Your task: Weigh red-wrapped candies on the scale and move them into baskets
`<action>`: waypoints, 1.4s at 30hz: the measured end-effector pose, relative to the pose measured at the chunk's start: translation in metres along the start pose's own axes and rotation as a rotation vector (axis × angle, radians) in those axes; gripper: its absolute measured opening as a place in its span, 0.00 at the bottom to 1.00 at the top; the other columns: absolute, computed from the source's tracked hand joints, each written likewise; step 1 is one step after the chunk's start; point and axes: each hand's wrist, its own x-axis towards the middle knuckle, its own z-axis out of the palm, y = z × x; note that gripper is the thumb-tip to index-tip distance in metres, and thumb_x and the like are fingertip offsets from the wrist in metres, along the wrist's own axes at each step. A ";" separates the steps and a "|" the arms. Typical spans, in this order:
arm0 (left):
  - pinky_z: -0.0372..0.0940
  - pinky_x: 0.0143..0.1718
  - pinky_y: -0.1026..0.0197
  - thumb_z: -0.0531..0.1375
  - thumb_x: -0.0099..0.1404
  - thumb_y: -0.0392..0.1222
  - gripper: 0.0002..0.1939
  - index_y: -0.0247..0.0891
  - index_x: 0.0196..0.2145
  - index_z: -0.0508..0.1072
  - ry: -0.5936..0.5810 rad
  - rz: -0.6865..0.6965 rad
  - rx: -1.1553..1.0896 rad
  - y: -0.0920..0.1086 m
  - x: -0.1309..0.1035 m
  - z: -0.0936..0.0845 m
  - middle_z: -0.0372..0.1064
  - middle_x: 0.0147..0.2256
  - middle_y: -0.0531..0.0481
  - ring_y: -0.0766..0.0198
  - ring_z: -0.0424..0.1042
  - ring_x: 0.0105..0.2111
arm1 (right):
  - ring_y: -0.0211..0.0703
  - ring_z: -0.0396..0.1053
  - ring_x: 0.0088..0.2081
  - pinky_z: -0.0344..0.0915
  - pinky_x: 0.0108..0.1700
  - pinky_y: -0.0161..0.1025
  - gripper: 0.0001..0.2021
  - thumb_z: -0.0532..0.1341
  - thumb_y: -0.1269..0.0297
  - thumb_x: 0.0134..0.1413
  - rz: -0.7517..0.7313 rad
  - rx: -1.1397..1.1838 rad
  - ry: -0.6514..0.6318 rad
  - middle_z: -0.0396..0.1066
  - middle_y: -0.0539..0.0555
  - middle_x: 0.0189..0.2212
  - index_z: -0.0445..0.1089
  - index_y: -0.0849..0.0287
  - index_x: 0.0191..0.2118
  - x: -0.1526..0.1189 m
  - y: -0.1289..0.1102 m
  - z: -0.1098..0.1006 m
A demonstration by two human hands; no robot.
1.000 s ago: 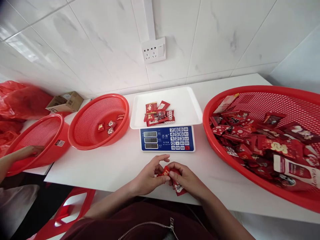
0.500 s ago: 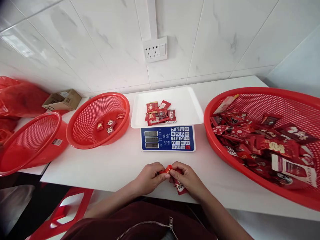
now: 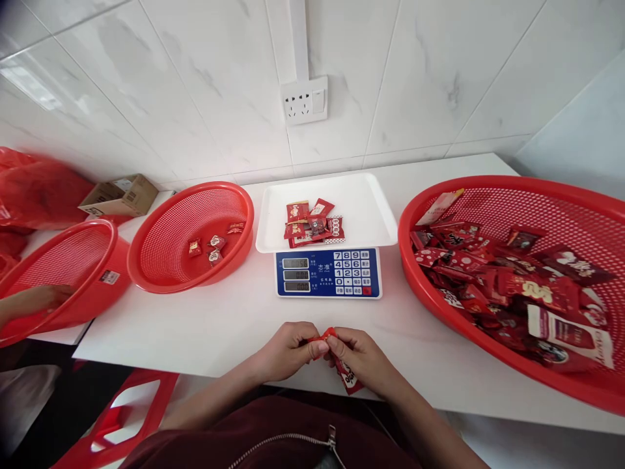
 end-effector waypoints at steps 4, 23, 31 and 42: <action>0.59 0.31 0.67 0.52 0.65 0.51 0.17 0.36 0.29 0.73 0.043 0.017 0.022 0.001 0.002 -0.001 0.67 0.27 0.52 0.68 0.64 0.28 | 0.36 0.57 0.20 0.56 0.24 0.35 0.25 0.52 0.41 0.53 -0.014 -0.068 0.099 0.61 0.48 0.17 0.65 0.58 0.20 0.001 0.000 0.000; 0.64 0.36 0.62 0.54 0.66 0.43 0.10 0.38 0.37 0.73 0.765 0.342 0.517 0.025 0.035 -0.092 0.69 0.37 0.45 0.62 0.68 0.36 | 0.38 0.67 0.25 0.64 0.26 0.36 0.22 0.62 0.42 0.44 0.070 0.242 0.087 0.70 0.51 0.25 0.72 0.58 0.32 0.016 0.013 -0.008; 0.64 0.37 0.59 0.53 0.66 0.39 0.10 0.40 0.41 0.74 0.814 0.239 0.925 0.041 0.087 -0.123 0.70 0.39 0.46 0.57 0.67 0.41 | 0.37 0.66 0.24 0.63 0.26 0.36 0.19 0.62 0.44 0.46 0.027 0.341 0.096 0.69 0.50 0.25 0.70 0.58 0.32 0.015 0.017 -0.010; 0.65 0.39 0.60 0.51 0.67 0.43 0.11 0.39 0.38 0.72 0.635 0.378 0.473 0.027 0.027 -0.049 0.73 0.34 0.46 0.63 0.70 0.36 | 0.40 0.69 0.34 0.66 0.34 0.37 0.18 0.62 0.50 0.51 0.008 0.386 0.098 0.71 0.52 0.35 0.66 0.52 0.45 0.012 0.022 -0.011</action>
